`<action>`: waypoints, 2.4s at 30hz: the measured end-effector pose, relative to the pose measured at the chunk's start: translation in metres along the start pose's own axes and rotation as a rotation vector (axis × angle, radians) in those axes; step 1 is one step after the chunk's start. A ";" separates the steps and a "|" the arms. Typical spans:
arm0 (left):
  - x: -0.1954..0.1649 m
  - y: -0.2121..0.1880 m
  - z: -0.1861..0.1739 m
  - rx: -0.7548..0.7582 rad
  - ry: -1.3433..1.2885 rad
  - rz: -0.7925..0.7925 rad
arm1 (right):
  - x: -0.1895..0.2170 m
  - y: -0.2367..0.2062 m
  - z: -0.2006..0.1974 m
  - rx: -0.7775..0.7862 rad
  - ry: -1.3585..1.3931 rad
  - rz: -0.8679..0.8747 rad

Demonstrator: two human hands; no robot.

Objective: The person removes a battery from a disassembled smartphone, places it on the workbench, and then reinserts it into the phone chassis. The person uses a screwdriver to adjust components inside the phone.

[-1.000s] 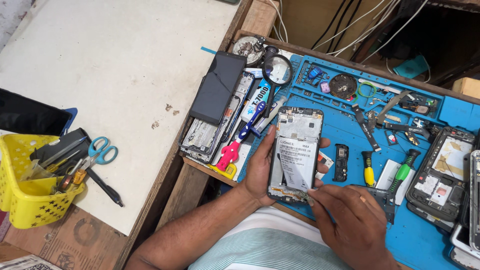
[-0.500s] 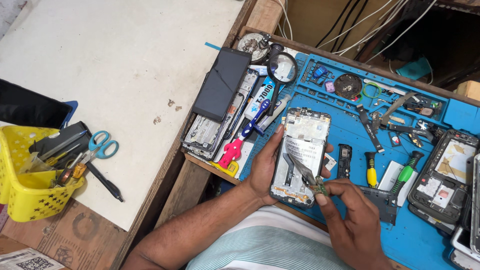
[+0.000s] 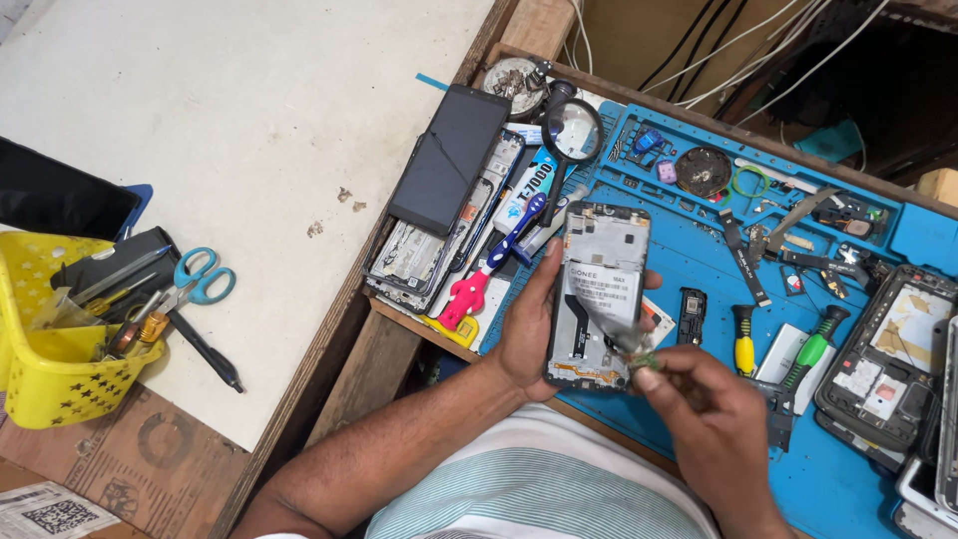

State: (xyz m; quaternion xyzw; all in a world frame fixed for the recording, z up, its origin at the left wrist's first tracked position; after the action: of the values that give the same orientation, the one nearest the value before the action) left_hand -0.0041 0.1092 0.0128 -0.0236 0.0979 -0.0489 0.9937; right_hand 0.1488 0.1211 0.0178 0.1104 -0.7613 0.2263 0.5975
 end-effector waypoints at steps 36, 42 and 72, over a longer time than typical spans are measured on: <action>0.030 -0.015 -0.003 0.149 0.710 -0.042 | 0.075 -0.016 -0.030 -0.339 -0.561 -0.548; 0.025 -0.016 -0.004 0.129 0.764 -0.013 | 0.083 -0.016 -0.029 -0.279 -0.502 -0.580; 0.030 -0.016 -0.004 0.122 0.680 -0.076 | 0.016 -0.002 -0.033 -0.141 0.054 -0.307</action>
State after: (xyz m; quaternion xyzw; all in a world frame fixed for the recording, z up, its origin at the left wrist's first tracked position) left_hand 0.0230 0.0896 0.0035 0.0497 0.4193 -0.0967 0.9013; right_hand 0.1741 0.1371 0.0399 0.1771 -0.7331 0.0810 0.6517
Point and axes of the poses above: each hand's wrist, its own y-axis towards the middle knuckle, its own z-axis out of the palm, x = y × z, the point moved 9 cm from there along y, towards the middle knuckle, and after that the axes turned 4 degrees about -y, right-handed, at the moved point
